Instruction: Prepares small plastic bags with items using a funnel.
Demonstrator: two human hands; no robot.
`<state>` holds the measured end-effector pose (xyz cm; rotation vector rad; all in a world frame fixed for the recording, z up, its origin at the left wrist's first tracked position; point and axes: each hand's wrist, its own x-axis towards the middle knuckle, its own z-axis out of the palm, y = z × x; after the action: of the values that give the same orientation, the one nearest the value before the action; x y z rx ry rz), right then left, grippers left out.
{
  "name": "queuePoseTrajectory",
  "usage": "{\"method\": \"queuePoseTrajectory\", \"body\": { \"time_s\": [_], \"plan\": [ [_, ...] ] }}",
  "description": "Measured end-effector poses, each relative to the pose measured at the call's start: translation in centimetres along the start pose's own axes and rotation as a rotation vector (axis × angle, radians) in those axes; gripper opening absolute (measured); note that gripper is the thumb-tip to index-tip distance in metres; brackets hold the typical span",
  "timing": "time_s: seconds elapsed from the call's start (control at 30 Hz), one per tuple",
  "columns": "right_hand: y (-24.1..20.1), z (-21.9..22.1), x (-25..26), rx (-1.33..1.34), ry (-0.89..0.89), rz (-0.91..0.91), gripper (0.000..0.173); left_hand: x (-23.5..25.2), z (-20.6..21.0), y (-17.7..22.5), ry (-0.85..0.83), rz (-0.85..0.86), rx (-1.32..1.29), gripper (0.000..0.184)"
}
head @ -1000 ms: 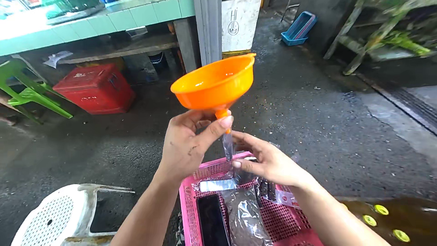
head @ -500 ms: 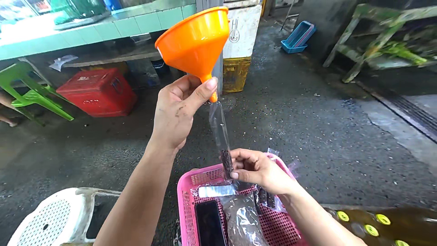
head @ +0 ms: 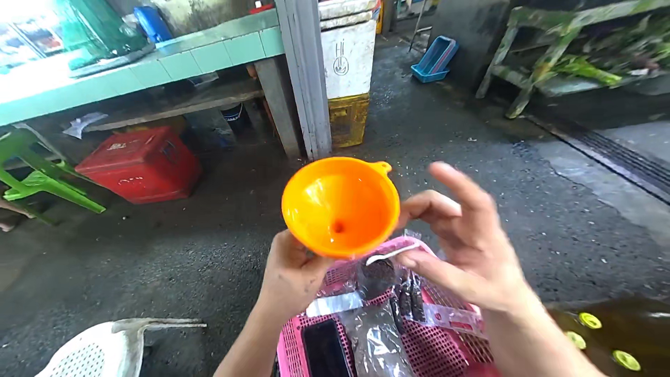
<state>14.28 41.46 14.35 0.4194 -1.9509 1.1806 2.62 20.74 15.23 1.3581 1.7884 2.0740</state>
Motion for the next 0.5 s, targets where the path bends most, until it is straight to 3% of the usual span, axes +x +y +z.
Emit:
{"method": "queuePoseTrajectory", "body": {
  "time_s": [0.07,0.13,0.17,0.23,0.3,0.4,0.5],
  "plan": [
    [-2.0,-0.6,0.4,-0.064,-0.08,-0.106,0.058,-1.2,0.1,-0.2,-0.076,0.05,-0.002,0.025],
    [-2.7,-1.0,0.4,-0.129,-0.073,-0.151,0.027,-1.2,0.0,-0.6,-0.149,0.073,-0.001,0.023],
    [-3.0,-1.5,0.0,-0.168,-0.033,-0.138,0.019,-1.0,-0.1,-0.9,-0.163,0.063,0.014,0.019],
    [-4.1,-3.3,-1.5,-0.2,0.103,-0.051,0.014,-0.8,-0.6,-1.8,-0.166,-0.009,0.049,0.012],
    [-5.3,-5.7,-3.5,-0.203,0.139,0.085,0.02,-1.2,-1.2,-2.3,-0.151,-0.073,0.056,0.009],
    [-5.0,-8.9,-7.0,-0.319,-0.325,0.32,0.026,-1.8,-2.0,-2.2,-0.097,-0.091,-0.057,0.008],
    [-2.8,-6.8,-11.1,-0.386,-0.718,0.529,0.022,-2.1,-1.9,-1.8,-0.072,-0.107,-0.151,0.009]
  ]
}}
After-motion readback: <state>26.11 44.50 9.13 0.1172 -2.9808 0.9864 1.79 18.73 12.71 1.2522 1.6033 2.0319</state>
